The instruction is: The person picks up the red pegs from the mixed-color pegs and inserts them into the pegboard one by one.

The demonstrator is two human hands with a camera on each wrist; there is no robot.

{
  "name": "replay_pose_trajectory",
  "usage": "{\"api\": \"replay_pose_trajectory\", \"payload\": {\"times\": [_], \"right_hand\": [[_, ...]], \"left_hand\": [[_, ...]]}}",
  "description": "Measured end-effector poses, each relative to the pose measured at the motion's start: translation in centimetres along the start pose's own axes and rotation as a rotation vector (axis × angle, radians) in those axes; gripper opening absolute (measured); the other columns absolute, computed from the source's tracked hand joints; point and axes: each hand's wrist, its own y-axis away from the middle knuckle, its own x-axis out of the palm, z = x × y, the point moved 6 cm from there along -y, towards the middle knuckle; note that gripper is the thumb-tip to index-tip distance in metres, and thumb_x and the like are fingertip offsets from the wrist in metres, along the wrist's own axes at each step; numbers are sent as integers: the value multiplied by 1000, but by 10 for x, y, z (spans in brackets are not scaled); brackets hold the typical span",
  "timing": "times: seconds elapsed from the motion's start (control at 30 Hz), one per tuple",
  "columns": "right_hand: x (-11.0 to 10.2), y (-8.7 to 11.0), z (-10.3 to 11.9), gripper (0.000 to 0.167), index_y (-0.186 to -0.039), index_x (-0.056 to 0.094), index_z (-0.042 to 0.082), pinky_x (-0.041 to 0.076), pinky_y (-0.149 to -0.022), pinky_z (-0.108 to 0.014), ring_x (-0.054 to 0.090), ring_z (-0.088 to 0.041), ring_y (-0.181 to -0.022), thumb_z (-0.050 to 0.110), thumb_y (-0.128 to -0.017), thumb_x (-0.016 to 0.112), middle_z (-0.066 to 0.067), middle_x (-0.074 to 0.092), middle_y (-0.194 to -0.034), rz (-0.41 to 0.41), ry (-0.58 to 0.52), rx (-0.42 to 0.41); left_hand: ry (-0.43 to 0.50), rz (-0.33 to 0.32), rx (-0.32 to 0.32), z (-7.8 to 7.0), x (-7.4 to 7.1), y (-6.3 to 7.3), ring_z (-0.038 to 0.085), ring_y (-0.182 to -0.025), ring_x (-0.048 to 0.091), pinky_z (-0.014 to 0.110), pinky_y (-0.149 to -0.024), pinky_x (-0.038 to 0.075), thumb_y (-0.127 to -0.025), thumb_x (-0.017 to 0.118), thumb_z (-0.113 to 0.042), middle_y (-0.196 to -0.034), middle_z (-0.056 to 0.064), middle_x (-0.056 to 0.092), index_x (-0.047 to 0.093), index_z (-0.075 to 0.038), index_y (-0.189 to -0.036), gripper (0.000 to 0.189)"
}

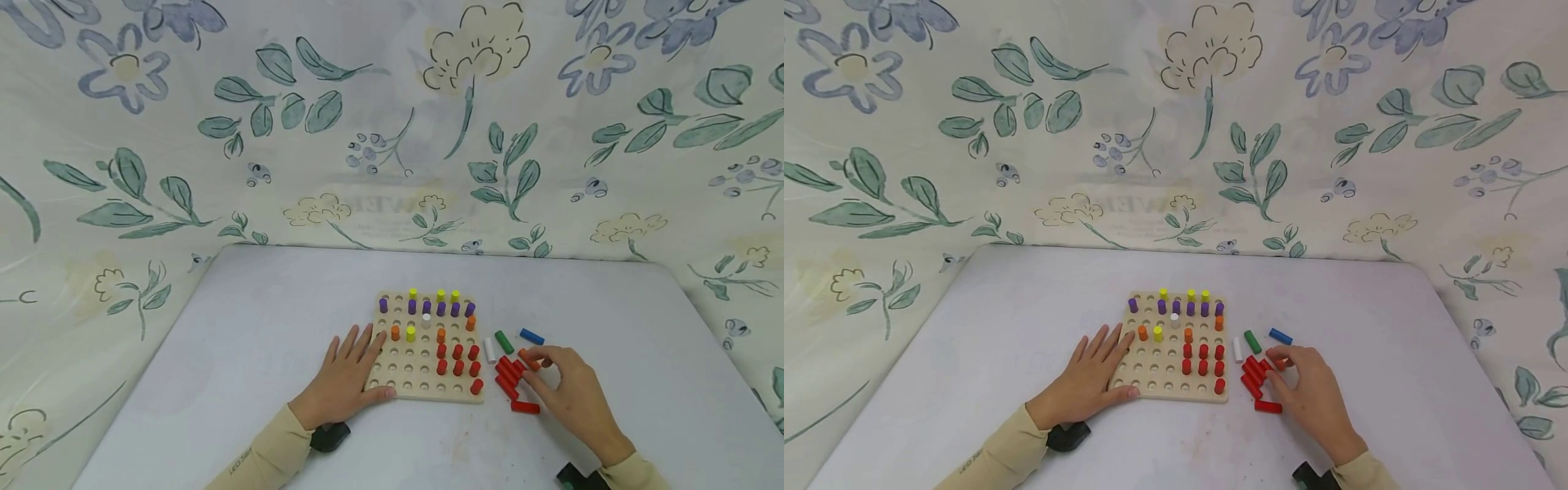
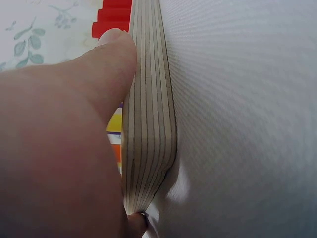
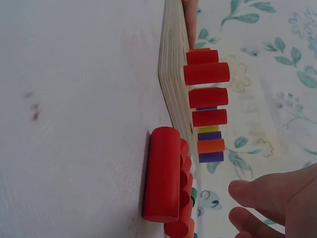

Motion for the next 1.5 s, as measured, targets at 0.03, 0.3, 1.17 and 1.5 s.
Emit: {"api": "replay_pose_trajectory", "payload": {"times": [0.03,0.3,1.17,1.5], "right_hand": [[0,0,-1,34,-112,72,8,54,-71,-39,59,-21,-92,11,-81,86,-3,69,-99,3,4,4],[6,-2,-4,39,-118,71,5,55,-71,-37,58,-22,-91,14,-82,85,-6,67,-101,113,25,75],[19,-2,-4,38,-115,72,1,58,-78,-43,60,-23,-93,9,-80,83,-7,71,-100,172,111,56],[20,0,-3,41,-112,72,-1,58,-74,-40,59,-24,-90,6,-75,87,-11,72,-99,108,196,-18]], "left_hand": [[0,3,-2,0,0,0,41,-153,-1,66,-117,0,-95,55,-62,-167,19,9,18,-7,-162,94],[5,-6,0,0,-1,1,42,-153,1,67,-117,3,-95,57,-62,-167,20,11,19,-7,-161,94],[-15,-15,12,2,3,-1,41,-153,-1,67,-116,1,-95,54,-64,-167,18,9,18,-8,-162,94],[-14,-11,8,3,2,0,41,-153,-2,67,-116,1,-95,54,-64,-167,18,8,17,-8,-162,94]]}}
